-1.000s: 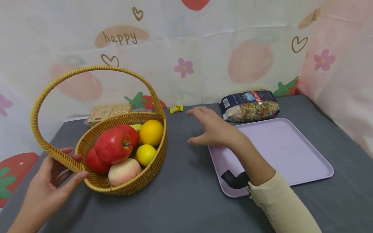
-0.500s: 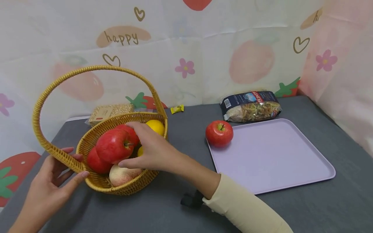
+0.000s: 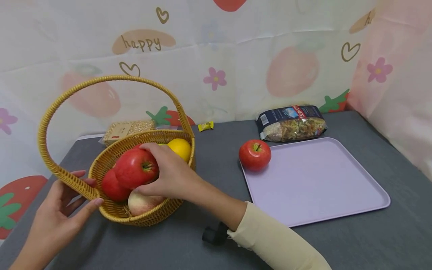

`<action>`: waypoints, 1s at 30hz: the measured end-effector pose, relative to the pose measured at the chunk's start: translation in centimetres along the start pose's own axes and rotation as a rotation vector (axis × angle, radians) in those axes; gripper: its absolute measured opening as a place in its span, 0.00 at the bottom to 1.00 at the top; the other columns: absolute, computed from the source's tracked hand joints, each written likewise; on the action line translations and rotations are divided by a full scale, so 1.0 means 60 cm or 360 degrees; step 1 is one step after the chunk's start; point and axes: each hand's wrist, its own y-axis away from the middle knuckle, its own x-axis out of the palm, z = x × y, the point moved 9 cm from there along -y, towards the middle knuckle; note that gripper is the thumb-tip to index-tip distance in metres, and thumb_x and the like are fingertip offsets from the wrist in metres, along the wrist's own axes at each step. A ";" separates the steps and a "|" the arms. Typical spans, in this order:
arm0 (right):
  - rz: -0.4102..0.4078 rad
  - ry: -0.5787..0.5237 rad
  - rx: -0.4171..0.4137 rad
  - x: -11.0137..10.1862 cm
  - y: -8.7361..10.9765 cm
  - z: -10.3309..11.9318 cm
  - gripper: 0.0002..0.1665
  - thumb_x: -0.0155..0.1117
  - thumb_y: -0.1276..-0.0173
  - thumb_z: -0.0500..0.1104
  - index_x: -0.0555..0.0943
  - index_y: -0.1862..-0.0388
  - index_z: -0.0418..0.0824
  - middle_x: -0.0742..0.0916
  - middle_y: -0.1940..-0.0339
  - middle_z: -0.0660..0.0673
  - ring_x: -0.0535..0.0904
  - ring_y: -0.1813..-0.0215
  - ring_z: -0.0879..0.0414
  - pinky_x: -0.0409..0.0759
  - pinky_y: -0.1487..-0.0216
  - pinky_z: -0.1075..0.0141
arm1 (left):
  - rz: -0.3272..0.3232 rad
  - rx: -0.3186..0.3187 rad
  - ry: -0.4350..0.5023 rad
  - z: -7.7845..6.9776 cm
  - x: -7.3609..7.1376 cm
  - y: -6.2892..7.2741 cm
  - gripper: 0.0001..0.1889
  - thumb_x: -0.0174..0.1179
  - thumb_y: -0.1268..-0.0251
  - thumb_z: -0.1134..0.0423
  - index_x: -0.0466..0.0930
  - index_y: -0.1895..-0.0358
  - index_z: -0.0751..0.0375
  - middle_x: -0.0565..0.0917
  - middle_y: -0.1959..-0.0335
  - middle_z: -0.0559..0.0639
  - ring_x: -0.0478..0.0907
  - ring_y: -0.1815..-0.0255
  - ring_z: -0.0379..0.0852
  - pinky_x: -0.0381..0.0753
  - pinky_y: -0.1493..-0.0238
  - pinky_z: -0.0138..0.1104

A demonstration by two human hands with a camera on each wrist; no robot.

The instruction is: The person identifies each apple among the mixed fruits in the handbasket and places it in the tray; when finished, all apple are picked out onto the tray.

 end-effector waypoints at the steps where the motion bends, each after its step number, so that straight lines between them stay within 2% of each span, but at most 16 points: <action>1: -0.0007 -0.0004 0.0007 -0.002 0.002 -0.001 0.50 0.83 0.48 0.45 0.67 0.29 0.46 0.75 0.37 0.50 0.70 0.39 0.58 0.82 0.48 0.66 | 0.0002 -0.0003 0.0001 0.000 0.001 0.000 0.40 0.75 0.45 0.70 0.62 0.31 0.64 0.77 0.45 0.55 0.75 0.46 0.34 0.70 0.52 0.13; 4: -0.0013 0.0005 0.0062 -0.007 0.006 -0.006 0.49 0.82 0.48 0.47 0.68 0.29 0.46 0.75 0.39 0.50 0.70 0.41 0.59 0.83 0.52 0.66 | 0.0010 -0.0015 -0.0004 0.000 0.002 0.000 0.40 0.75 0.45 0.70 0.62 0.30 0.64 0.77 0.44 0.55 0.76 0.45 0.45 0.70 0.52 0.13; 6: -0.0010 0.0027 0.0105 -0.009 0.009 -0.009 0.48 0.81 0.47 0.49 0.68 0.29 0.46 0.75 0.41 0.50 0.71 0.42 0.59 0.83 0.53 0.67 | 0.0014 -0.0021 -0.0012 0.001 0.002 0.001 0.40 0.75 0.45 0.69 0.62 0.30 0.64 0.77 0.44 0.55 0.76 0.46 0.49 0.70 0.53 0.13; 11: 0.0000 0.0083 0.0154 -0.016 0.013 -0.010 0.45 0.79 0.48 0.54 0.71 0.33 0.44 0.77 0.46 0.52 0.72 0.46 0.60 0.83 0.56 0.69 | 0.0018 -0.0022 -0.0026 0.000 0.001 0.000 0.40 0.75 0.44 0.68 0.61 0.30 0.64 0.77 0.45 0.55 0.77 0.46 0.50 0.70 0.53 0.13; 17: 0.0038 0.0049 0.0158 -0.016 0.016 -0.006 0.44 0.80 0.48 0.53 0.69 0.37 0.44 0.80 0.49 0.52 0.76 0.50 0.60 0.83 0.57 0.70 | 0.0029 -0.0030 -0.0017 0.000 0.003 -0.001 0.40 0.75 0.44 0.69 0.61 0.30 0.64 0.76 0.44 0.57 0.77 0.45 0.55 0.69 0.53 0.13; 21: -0.0015 0.0021 0.0102 -0.023 0.017 -0.002 0.44 0.81 0.50 0.51 0.68 0.38 0.45 0.79 0.47 0.52 0.75 0.48 0.60 0.83 0.56 0.70 | 0.0033 -0.0024 -0.0015 -0.001 0.004 -0.001 0.40 0.74 0.43 0.69 0.61 0.30 0.65 0.76 0.44 0.57 0.77 0.44 0.55 0.69 0.53 0.12; 26: -0.0094 0.0002 0.0024 -0.038 0.024 0.003 0.41 0.78 0.48 0.55 0.69 0.39 0.48 0.78 0.47 0.54 0.75 0.49 0.61 0.84 0.57 0.69 | 0.0032 -0.0018 -0.0026 0.001 0.003 -0.001 0.40 0.75 0.43 0.68 0.61 0.30 0.64 0.76 0.44 0.57 0.77 0.44 0.55 0.68 0.53 0.12; 28: -0.0108 0.0027 -0.0005 -0.043 0.028 0.006 0.39 0.76 0.47 0.57 0.70 0.40 0.48 0.79 0.49 0.55 0.77 0.51 0.61 0.84 0.58 0.68 | 0.0026 -0.0003 -0.0037 0.001 0.002 -0.001 0.40 0.75 0.43 0.68 0.61 0.30 0.64 0.77 0.44 0.57 0.77 0.45 0.51 0.68 0.53 0.12; 30: -0.0114 0.0068 -0.0036 -0.048 0.033 0.010 0.37 0.74 0.47 0.58 0.70 0.42 0.49 0.80 0.52 0.55 0.78 0.54 0.62 0.85 0.59 0.66 | 0.0013 0.0013 -0.0042 0.000 0.001 0.000 0.40 0.75 0.44 0.68 0.61 0.30 0.64 0.77 0.45 0.56 0.76 0.45 0.42 0.68 0.53 0.12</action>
